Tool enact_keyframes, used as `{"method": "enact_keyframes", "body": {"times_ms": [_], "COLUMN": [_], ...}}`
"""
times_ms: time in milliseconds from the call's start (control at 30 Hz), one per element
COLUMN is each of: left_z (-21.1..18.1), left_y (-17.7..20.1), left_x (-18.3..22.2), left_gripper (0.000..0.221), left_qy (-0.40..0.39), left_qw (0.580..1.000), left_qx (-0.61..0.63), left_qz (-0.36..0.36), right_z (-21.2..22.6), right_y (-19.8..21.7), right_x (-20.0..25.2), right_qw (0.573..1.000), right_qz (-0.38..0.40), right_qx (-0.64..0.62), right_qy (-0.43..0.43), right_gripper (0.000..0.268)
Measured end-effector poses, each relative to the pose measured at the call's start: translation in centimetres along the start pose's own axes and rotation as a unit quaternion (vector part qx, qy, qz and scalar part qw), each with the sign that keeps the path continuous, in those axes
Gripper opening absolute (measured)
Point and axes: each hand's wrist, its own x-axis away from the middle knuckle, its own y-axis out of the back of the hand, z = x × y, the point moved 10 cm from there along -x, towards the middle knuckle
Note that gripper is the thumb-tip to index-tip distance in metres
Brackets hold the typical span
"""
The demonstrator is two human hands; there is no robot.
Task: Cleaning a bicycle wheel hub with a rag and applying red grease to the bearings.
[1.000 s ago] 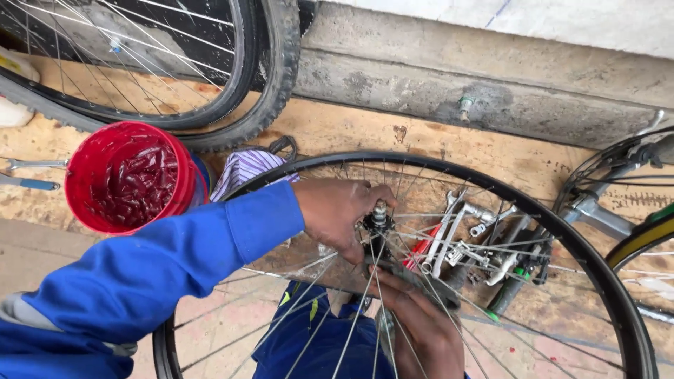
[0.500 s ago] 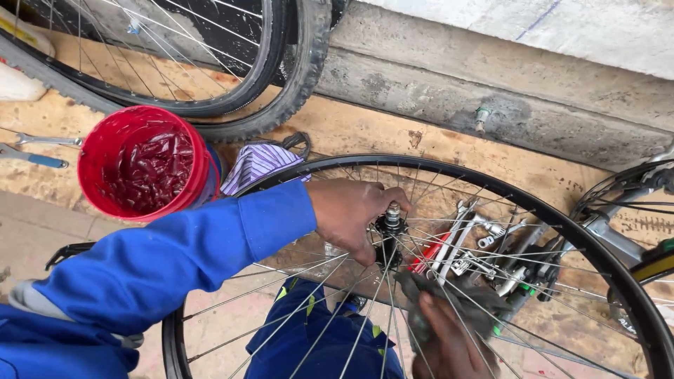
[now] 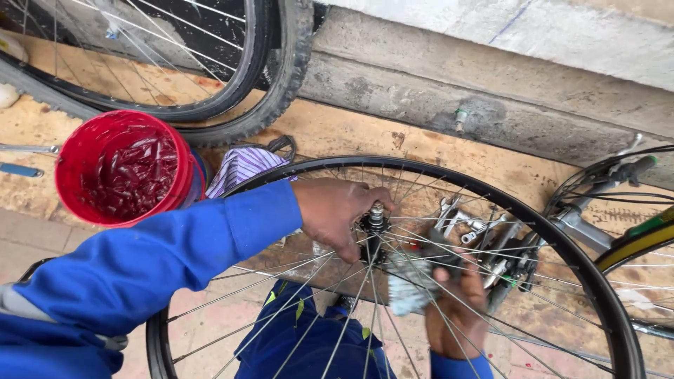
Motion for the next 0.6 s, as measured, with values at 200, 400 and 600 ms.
{"method": "enact_keyframes", "body": {"times_ms": [200, 400, 600], "left_z": [0.4, -0.1, 0.2], "left_y": [0.1, 0.4, 0.4], "left_x": [0.7, 0.6, 0.9], "left_gripper": [0.098, 0.098, 0.096], "left_qy": [0.013, 0.004, 0.022], "left_qw": [1.0, 1.0, 1.0], "left_qx": [0.005, 0.001, 0.004], "left_qz": [0.009, 0.014, 0.019], "right_z": [-5.8, -1.9, -1.4], "right_y": [-2.0, -5.4, -7.0], "right_x": [-2.5, -3.0, -2.6], "right_qw": [0.973, 0.891, 0.914], "right_qz": [0.22, 0.258, 0.303], "right_qx": [0.027, 0.373, 0.252], "right_qy": [-0.067, -0.01, 0.093], "right_gripper": [0.05, 0.032, 0.015]}}
